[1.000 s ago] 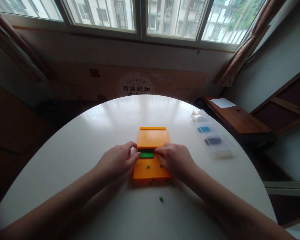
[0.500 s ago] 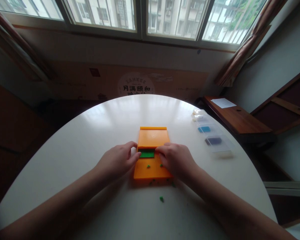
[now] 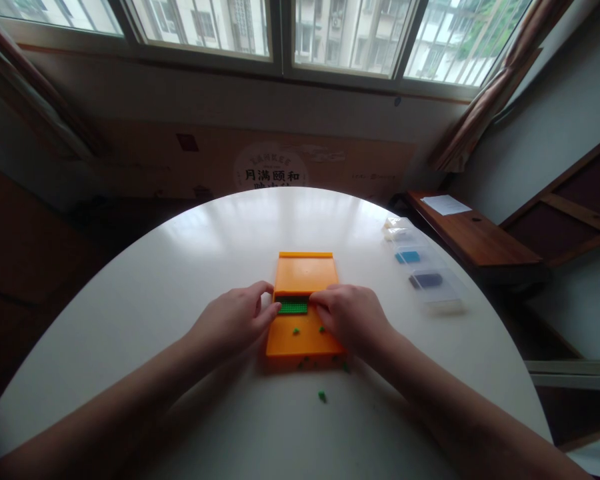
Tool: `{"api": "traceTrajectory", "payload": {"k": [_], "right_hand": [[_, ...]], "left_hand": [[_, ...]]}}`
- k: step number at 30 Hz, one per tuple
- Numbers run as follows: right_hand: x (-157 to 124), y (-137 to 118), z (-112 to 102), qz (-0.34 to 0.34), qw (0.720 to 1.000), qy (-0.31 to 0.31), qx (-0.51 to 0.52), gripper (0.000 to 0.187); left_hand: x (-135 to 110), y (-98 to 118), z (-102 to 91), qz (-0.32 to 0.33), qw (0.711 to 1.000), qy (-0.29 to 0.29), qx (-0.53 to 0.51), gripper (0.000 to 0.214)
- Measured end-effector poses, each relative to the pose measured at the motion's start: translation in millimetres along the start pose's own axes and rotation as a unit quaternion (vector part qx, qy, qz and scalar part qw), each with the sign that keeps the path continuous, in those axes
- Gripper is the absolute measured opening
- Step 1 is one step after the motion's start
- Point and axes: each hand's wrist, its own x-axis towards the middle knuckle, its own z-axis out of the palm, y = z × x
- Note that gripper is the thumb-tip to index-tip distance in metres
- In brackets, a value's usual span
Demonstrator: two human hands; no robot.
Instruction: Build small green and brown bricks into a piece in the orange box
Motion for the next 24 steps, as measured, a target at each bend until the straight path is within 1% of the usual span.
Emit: {"api": "traceTrajectory", "payload": {"k": [5, 11, 24], "right_hand": [[0.3, 0.5, 1.1, -0.005, 1.0, 0.006, 0.005, 0.021], [0.7, -0.1, 1.2, -0.003, 1.0, 0.013, 0.013, 0.022], [0.4, 1.0, 1.5, -0.001, 1.0, 0.01, 0.021, 0.022]], "left_hand": [[0.0, -0.6, 0.2, 0.0, 1.0, 0.0, 0.0, 0.032], [0.0, -0.3, -0.5, 0.0, 1.0, -0.006, -0.002, 0.037], [-0.2, -0.3, -0.2, 0.003, 1.0, 0.0, -0.005, 0.034]]}}
